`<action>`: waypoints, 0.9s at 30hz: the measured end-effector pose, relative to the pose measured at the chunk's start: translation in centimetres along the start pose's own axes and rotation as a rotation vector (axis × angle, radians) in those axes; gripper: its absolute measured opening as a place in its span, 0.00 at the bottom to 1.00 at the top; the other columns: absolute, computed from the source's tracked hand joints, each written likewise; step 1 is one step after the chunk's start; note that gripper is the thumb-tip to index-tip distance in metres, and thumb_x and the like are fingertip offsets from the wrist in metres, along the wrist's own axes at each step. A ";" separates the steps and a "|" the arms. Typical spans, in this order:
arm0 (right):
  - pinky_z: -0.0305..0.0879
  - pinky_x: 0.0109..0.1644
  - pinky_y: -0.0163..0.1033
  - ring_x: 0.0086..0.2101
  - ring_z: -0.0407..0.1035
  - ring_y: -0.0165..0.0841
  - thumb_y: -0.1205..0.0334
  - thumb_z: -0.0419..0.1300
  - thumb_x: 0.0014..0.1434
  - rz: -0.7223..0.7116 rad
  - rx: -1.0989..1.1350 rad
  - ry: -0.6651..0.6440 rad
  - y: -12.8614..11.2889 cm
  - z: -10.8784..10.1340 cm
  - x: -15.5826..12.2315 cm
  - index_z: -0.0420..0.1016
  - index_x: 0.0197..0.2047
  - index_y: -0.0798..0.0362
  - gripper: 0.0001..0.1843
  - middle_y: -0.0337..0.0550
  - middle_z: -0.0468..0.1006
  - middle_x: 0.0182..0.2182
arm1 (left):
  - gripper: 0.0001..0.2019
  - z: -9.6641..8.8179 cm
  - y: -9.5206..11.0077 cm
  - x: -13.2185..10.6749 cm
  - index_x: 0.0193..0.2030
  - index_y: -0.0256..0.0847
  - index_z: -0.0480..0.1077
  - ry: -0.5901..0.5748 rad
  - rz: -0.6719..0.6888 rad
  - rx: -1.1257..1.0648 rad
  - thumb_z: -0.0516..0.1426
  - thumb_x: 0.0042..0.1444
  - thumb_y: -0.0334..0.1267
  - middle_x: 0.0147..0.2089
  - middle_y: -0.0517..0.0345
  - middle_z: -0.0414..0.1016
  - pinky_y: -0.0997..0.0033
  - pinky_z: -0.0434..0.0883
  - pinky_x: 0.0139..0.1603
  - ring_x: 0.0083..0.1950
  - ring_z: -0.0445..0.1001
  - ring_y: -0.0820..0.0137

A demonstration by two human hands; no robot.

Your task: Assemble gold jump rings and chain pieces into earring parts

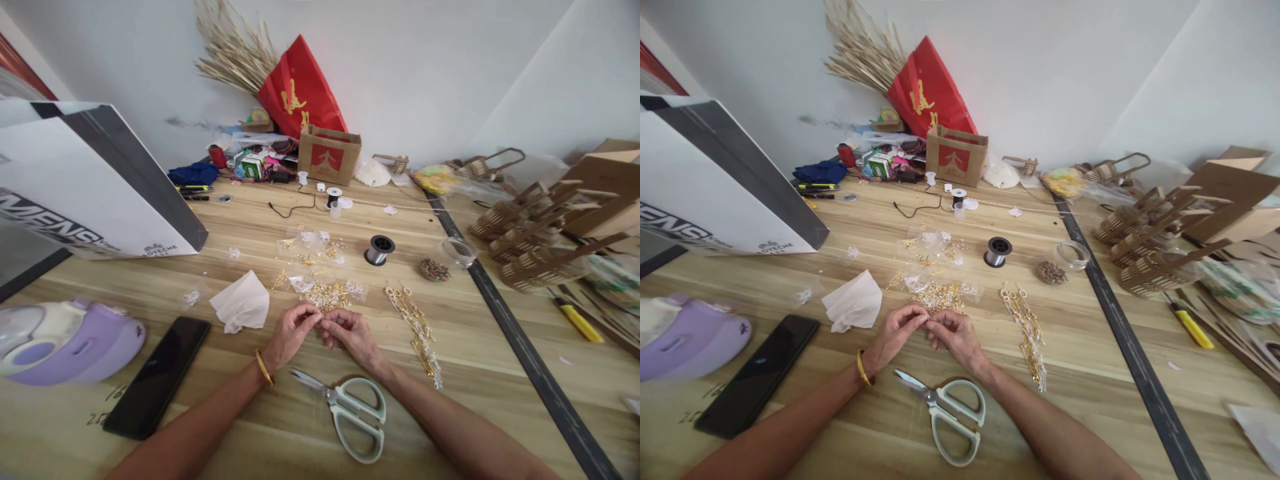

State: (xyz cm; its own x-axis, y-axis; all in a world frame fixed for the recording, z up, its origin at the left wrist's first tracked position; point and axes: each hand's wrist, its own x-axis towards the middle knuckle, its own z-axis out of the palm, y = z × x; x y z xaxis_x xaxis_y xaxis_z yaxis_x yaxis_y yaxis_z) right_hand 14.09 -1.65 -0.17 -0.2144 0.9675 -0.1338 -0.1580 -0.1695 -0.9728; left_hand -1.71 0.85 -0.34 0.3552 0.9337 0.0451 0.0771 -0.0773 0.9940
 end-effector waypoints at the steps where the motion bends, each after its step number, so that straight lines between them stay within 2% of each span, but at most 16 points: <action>1: 0.62 0.20 0.28 0.16 0.65 0.23 0.49 0.65 0.49 0.001 -0.003 -0.006 0.0 0.0 0.0 0.72 0.29 0.56 0.17 0.36 0.73 0.19 | 0.08 0.0 -0.1 0.0 0.31 0.35 0.69 -0.002 -0.003 -0.003 0.56 0.56 0.38 0.31 0.58 0.69 0.74 0.67 0.37 0.34 0.69 0.72; 20: 0.63 0.20 0.28 0.17 0.64 0.23 0.49 0.63 0.52 -0.084 0.027 -0.042 0.5 -0.1 0.0 0.70 0.30 0.55 0.17 0.34 0.71 0.19 | 0.08 0.0 0.0 0.0 0.30 0.35 0.71 0.016 -0.028 -0.061 0.58 0.52 0.39 0.30 0.57 0.71 0.74 0.68 0.35 0.32 0.69 0.71; 27: 0.63 0.21 0.29 0.17 0.64 0.24 0.48 0.63 0.53 -0.074 0.004 -0.048 0.4 -0.1 0.0 0.70 0.30 0.55 0.17 0.35 0.71 0.19 | 0.09 0.0 0.6 -0.1 0.31 0.35 0.69 -0.010 -0.019 -0.037 0.57 0.54 0.40 0.29 0.57 0.69 0.73 0.68 0.35 0.32 0.68 0.71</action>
State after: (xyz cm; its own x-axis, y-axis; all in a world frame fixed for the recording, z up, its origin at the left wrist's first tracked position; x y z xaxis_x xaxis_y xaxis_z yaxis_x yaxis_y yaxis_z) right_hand 14.11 -1.73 -0.54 -0.2474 0.9675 -0.0519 -0.1795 -0.0984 -0.9788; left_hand -1.71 0.73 0.23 0.3637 0.9312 0.0256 0.0492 -0.0466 0.9977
